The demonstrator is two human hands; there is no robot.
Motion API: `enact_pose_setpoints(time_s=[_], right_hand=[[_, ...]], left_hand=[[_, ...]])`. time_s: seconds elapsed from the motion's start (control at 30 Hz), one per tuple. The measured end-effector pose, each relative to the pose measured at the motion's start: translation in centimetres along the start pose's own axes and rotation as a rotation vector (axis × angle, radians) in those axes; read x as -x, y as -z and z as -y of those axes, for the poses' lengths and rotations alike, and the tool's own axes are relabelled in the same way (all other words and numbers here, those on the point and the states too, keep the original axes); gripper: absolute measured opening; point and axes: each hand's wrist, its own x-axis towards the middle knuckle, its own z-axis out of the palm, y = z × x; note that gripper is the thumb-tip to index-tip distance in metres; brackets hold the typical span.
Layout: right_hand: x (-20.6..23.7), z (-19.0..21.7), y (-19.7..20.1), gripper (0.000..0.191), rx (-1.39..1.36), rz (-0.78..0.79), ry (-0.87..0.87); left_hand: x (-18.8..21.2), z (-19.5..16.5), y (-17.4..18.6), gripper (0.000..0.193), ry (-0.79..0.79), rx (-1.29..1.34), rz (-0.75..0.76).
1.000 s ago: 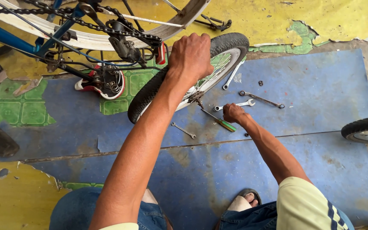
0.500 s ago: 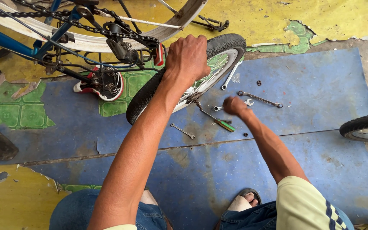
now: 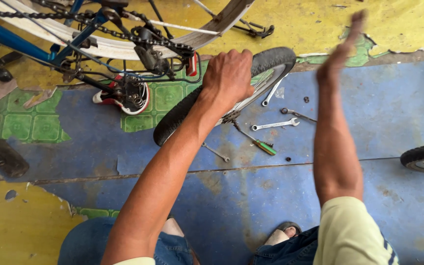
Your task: The person removes a bicycle wheel, uses a wrench to adjust the axle nuts, and then inflates the tire using an air compressor. The wheel is handled throughout the process and placed against a wall after inflation.
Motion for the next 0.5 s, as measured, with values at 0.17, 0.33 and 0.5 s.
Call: enact_pose_setpoints(time_s=[0.17,0.33,0.5], right_hand=[[1.8,-3.0,-3.7,0.072,0.013,0.389,-0.224],[1.6,-1.4,-2.9,0.077,0.014,0.516,-0.189],[2.6,-0.8,-2.0,0.076,0.102,0.464,-0.155]], left_hand=[[0.5,-0.7,2.8,0.044,0.101,0.06,0.089],[0.5,-1.3,3.9,0.036,0.087,0.013,0.059],[0.7,-2.0,2.8,0.036,0.077,-0.004,0.058]])
